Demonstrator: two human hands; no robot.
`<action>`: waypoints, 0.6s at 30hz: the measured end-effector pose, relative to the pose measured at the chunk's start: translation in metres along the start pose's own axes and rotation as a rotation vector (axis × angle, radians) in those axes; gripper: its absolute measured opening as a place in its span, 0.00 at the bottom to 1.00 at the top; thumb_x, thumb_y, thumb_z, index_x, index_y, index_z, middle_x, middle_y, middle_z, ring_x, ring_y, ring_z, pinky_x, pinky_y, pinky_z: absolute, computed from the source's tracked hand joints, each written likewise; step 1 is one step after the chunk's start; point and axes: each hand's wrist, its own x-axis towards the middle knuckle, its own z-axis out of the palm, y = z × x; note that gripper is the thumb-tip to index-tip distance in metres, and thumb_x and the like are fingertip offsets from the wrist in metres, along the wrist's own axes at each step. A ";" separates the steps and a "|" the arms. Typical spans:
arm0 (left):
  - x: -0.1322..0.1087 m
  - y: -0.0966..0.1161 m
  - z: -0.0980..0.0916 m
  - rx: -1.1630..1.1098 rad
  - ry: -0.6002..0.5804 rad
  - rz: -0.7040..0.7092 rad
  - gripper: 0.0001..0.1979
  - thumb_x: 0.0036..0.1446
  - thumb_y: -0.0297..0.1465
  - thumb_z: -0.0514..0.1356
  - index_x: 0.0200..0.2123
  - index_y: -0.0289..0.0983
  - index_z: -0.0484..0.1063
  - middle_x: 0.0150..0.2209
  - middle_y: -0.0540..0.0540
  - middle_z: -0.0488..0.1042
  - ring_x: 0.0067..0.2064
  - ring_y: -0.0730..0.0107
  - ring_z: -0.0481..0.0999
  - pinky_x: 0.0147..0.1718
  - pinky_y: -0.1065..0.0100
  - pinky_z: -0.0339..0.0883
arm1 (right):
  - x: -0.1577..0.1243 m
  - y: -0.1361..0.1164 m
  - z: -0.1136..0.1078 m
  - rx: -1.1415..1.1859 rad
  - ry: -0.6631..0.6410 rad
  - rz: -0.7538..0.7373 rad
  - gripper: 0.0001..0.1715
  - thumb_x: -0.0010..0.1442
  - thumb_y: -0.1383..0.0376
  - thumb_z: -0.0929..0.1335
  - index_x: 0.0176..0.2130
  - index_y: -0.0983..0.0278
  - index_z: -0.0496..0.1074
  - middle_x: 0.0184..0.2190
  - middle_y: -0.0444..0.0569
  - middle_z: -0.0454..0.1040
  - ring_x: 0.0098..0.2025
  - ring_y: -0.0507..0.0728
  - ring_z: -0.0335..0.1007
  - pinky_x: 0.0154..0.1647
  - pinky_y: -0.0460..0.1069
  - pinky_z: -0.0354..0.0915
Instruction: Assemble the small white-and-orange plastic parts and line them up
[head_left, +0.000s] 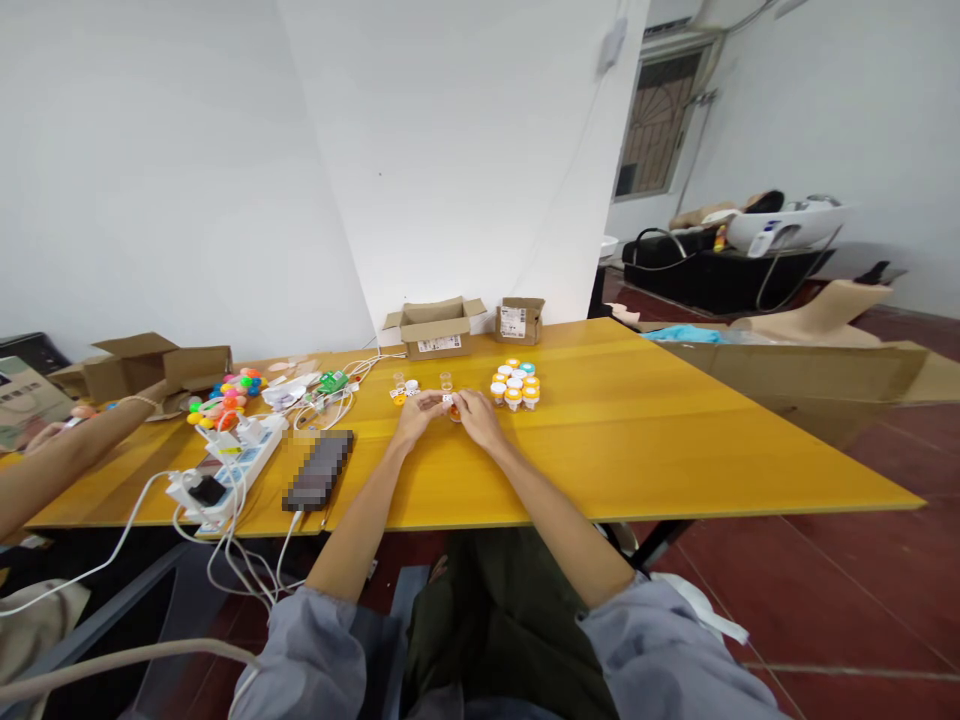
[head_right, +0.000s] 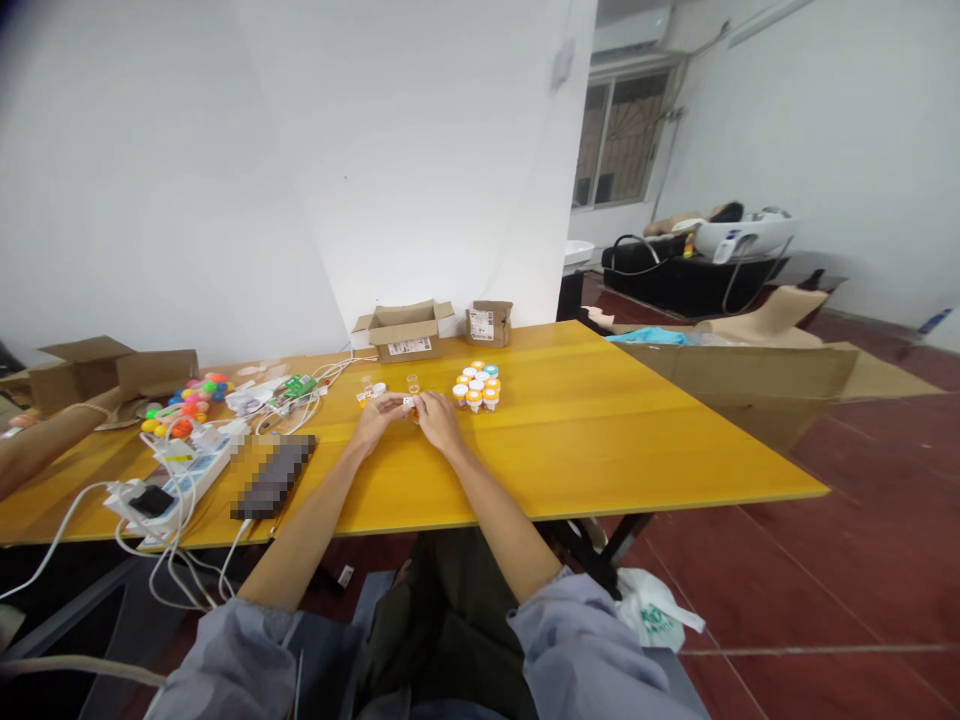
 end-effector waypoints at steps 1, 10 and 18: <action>0.000 0.000 0.000 0.001 0.002 0.000 0.18 0.40 0.37 0.75 0.35 0.37 0.81 0.38 0.42 0.83 0.40 0.60 0.81 0.43 0.60 0.75 | 0.000 -0.001 0.000 -0.009 -0.003 0.005 0.18 0.68 0.62 0.61 0.27 0.59 0.67 0.33 0.48 0.76 0.40 0.58 0.68 0.44 0.50 0.61; -0.001 0.000 0.000 0.011 -0.004 0.012 0.19 0.40 0.38 0.75 0.37 0.37 0.81 0.36 0.44 0.83 0.35 0.66 0.79 0.41 0.63 0.74 | -0.001 -0.006 -0.002 -0.033 -0.014 0.009 0.17 0.68 0.63 0.61 0.27 0.60 0.68 0.33 0.49 0.75 0.41 0.58 0.69 0.44 0.51 0.61; 0.001 -0.001 -0.001 -0.016 0.053 0.022 0.19 0.41 0.42 0.73 0.35 0.38 0.80 0.34 0.45 0.82 0.32 0.67 0.77 0.37 0.64 0.71 | -0.006 -0.022 -0.014 0.077 0.193 -0.026 0.08 0.65 0.61 0.64 0.36 0.59 0.72 0.40 0.52 0.75 0.46 0.61 0.69 0.51 0.54 0.63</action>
